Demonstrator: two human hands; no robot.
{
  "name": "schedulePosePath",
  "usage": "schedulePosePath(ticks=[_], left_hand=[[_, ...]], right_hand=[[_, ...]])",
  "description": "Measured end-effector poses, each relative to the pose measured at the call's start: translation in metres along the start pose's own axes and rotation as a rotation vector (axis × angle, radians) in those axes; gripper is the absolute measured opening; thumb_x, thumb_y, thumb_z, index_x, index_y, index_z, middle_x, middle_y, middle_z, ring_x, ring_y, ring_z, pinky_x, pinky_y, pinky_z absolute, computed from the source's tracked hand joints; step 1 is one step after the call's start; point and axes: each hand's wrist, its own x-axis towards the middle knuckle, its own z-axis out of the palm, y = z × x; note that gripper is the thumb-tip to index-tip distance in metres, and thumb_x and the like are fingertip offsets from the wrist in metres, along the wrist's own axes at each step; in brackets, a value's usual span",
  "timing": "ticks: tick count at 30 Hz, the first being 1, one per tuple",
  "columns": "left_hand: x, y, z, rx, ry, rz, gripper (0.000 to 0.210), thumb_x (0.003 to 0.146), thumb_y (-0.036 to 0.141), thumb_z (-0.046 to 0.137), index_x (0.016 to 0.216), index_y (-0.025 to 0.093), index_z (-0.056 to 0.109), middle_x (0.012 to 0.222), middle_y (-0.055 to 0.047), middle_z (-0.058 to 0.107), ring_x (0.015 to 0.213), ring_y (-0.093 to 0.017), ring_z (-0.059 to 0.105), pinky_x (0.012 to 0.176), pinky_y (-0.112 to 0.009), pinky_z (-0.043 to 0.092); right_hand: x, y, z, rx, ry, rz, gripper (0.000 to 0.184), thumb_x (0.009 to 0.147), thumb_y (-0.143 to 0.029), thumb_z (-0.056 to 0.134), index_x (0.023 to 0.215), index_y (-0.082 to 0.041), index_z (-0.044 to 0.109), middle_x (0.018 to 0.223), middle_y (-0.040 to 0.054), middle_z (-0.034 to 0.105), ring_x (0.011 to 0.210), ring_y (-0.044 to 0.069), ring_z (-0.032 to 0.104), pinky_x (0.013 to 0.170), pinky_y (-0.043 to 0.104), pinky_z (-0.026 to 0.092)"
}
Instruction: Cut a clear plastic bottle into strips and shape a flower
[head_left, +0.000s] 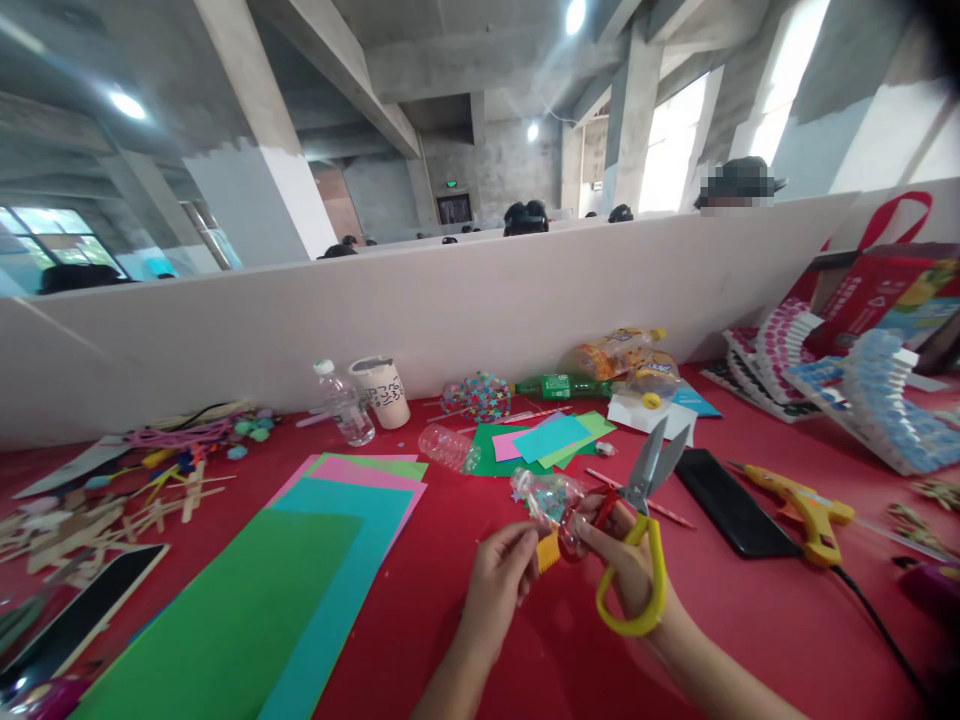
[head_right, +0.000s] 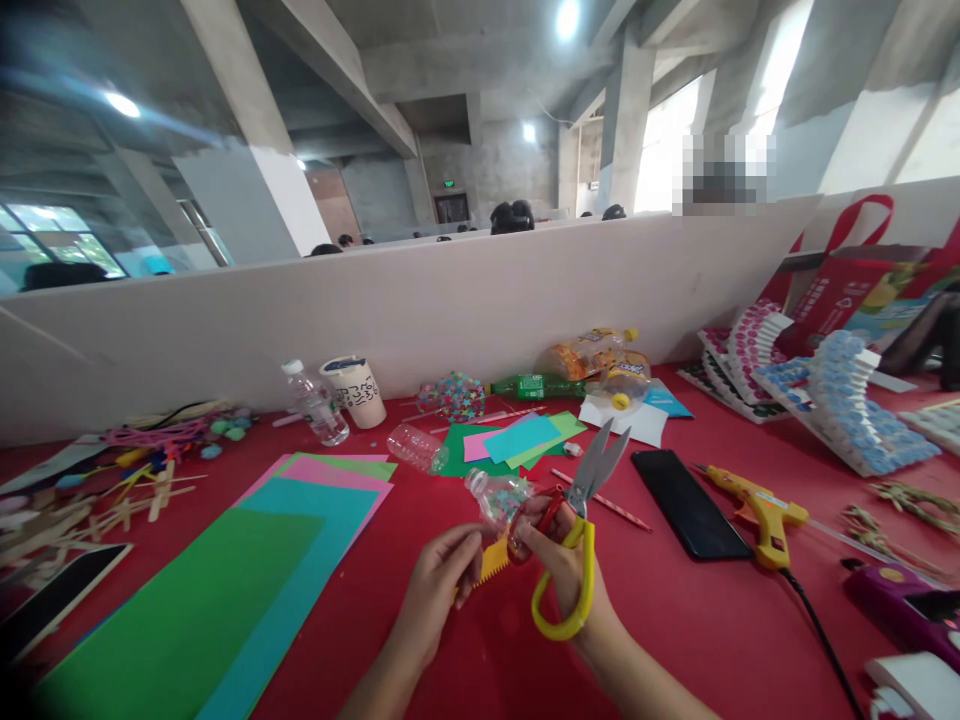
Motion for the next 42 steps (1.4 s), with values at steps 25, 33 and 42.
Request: schedulePosePath(ticks=[25, 33, 42], left_hand=[[0.002, 0.021, 0.002, -0.392, -0.022, 0.011, 0.013, 0.075, 0.023, 0.069, 0.074, 0.011, 0.066, 0.066, -0.003, 0.065, 0.059, -0.008, 0.057, 0.056, -0.017, 0.044], [0.014, 0.029, -0.027, -0.421, 0.054, 0.115, 0.013, 0.071, 0.017, 0.072, 0.080, 0.012, 0.063, 0.073, -0.004, 0.066, 0.064, -0.011, 0.060, 0.061, -0.021, 0.048], [0.013, 0.020, -0.048, -0.533, 0.134, 0.166, 0.016, 0.070, 0.014, 0.072, 0.076, 0.016, 0.058, 0.073, 0.000, 0.062, 0.061, -0.007, 0.056, 0.058, -0.017, 0.046]], right_hand=[[0.001, -0.009, -0.002, -0.434, -0.204, -0.011, 0.031, 0.079, -0.050, 0.058, 0.074, -0.021, 0.047, 0.062, -0.0037, 0.048, 0.056, 0.013, 0.046, 0.056, 0.027, 0.040], [0.004, -0.040, -0.022, -0.784, -0.531, 0.050, 0.029, 0.077, -0.047, 0.062, 0.078, -0.020, 0.052, 0.070, -0.0025, 0.056, 0.063, 0.014, 0.050, 0.056, 0.023, 0.035], [-0.013, -0.028, -0.026, -1.166, -0.569, 0.137, 0.034, 0.081, -0.052, 0.053, 0.070, -0.021, 0.054, 0.066, 0.0029, 0.062, 0.059, 0.017, 0.056, 0.053, 0.024, 0.030]])
